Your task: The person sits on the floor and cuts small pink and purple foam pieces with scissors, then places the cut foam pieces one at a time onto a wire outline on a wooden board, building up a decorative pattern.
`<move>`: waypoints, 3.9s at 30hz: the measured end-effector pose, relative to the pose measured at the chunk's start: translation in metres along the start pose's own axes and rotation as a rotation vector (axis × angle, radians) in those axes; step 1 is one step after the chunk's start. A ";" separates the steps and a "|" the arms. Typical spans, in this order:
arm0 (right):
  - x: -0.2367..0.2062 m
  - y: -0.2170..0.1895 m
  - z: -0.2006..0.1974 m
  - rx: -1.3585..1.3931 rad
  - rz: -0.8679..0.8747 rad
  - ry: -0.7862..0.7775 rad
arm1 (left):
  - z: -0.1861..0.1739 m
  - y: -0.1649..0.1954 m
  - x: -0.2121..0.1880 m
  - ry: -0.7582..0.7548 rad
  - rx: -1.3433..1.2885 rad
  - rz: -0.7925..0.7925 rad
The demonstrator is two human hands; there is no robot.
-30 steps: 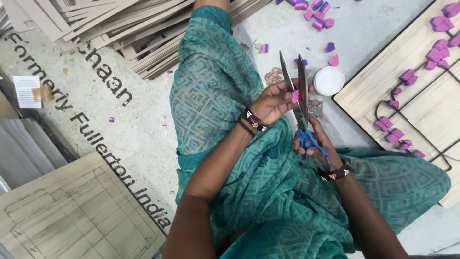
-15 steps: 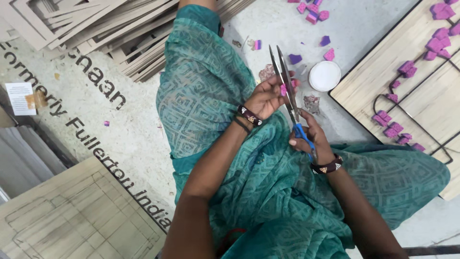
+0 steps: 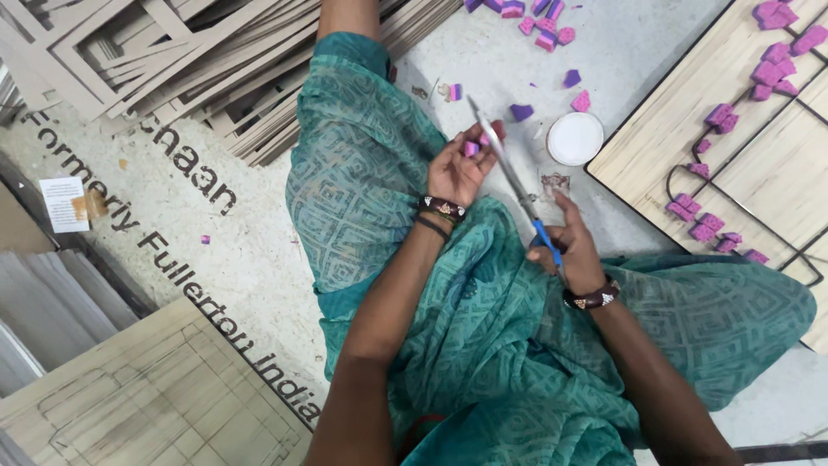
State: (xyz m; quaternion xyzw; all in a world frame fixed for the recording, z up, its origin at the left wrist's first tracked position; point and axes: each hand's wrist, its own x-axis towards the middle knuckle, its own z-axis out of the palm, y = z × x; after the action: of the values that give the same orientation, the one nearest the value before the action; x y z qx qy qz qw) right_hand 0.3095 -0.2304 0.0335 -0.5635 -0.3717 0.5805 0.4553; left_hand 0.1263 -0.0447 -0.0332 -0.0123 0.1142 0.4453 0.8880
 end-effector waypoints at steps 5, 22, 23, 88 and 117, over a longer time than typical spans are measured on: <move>0.002 0.002 -0.009 -0.586 -0.064 0.324 | -0.003 0.002 0.002 0.132 0.384 0.147; 0.006 0.009 0.005 -0.975 -0.088 0.233 | -0.031 0.012 -0.011 0.197 0.539 0.184; 0.005 0.003 0.005 -1.044 -0.052 0.215 | -0.031 0.010 -0.011 0.216 0.563 0.176; 0.046 -0.081 -0.011 -0.883 -0.481 0.040 | 0.002 -0.022 -0.020 0.167 0.442 -0.265; 0.017 0.025 -0.312 0.253 -0.477 1.166 | 0.125 -0.250 0.295 -0.502 1.946 0.414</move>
State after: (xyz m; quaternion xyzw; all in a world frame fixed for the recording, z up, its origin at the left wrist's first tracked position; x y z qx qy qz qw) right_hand 0.6175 -0.2472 -0.0231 -0.6304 -0.1071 0.1008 0.7622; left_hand 0.5192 0.0522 0.0058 0.8266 0.2368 0.2942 0.4173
